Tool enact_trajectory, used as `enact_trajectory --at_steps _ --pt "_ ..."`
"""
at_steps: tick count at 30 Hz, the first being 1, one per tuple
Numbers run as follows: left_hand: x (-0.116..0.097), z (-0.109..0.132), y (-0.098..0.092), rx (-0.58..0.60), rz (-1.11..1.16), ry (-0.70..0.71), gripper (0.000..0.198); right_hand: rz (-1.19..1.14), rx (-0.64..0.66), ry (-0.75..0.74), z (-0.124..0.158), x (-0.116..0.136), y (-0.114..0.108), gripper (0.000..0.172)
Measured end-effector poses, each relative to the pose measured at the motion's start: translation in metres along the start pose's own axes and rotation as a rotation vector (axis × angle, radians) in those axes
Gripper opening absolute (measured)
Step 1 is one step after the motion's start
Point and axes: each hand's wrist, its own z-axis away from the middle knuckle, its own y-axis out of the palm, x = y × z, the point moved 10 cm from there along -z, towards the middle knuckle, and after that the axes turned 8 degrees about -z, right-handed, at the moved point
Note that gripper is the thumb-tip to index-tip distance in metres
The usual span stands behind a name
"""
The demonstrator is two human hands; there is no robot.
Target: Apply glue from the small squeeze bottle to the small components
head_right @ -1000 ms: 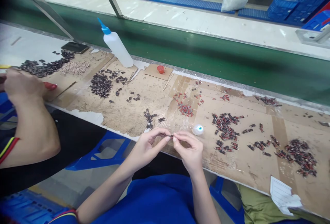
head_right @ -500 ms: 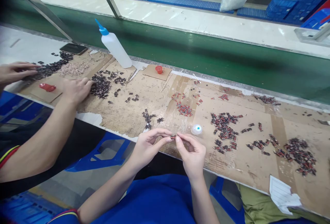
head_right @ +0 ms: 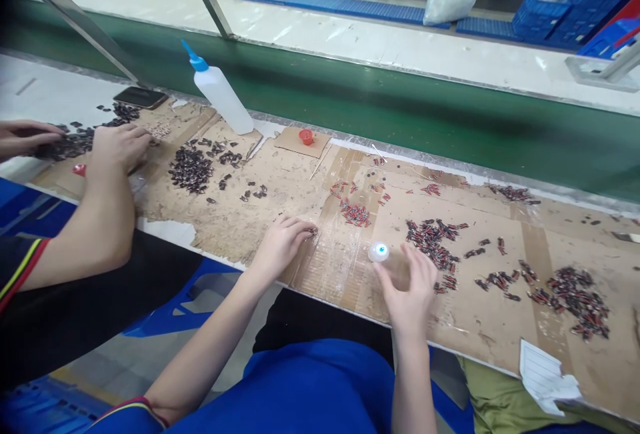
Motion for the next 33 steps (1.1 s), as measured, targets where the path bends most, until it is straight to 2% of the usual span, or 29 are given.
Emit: enact_trajectory --at_steps 3,7,12,17,20,22,25,29,33 --pt "-0.005 -0.001 -0.001 -0.005 0.031 0.003 0.026 0.008 0.144 -0.030 0.000 0.000 0.028 0.045" --pt "-0.014 0.000 -0.003 0.017 0.208 0.004 0.030 -0.147 0.180 0.081 0.000 -0.009 0.039 0.032" --pt "-0.032 0.009 0.006 0.046 0.406 -0.026 0.015 -0.534 0.107 0.381 0.005 -0.031 0.039 0.038" --pt "-0.025 0.023 0.009 -0.044 0.210 -0.149 0.010 -0.718 -0.045 0.512 0.003 -0.041 0.038 0.039" --pt "-0.020 0.028 0.005 -0.107 0.126 -0.162 0.009 -0.866 -0.128 0.653 0.007 -0.047 0.047 0.042" --pt "-0.019 0.028 0.005 -0.105 0.124 -0.149 0.012 -0.905 -0.145 0.706 0.010 -0.047 0.054 0.043" --pt "-0.018 0.026 0.008 -0.067 0.155 -0.136 0.017 -0.846 -0.110 0.686 0.010 -0.042 0.061 0.041" --pt "-0.017 0.024 0.011 -0.032 0.181 -0.165 0.019 -0.660 0.028 0.576 0.007 -0.029 0.070 0.037" --pt "-0.015 0.022 0.011 -0.012 0.194 -0.202 0.021 -0.578 0.050 0.551 0.009 -0.024 0.074 0.038"
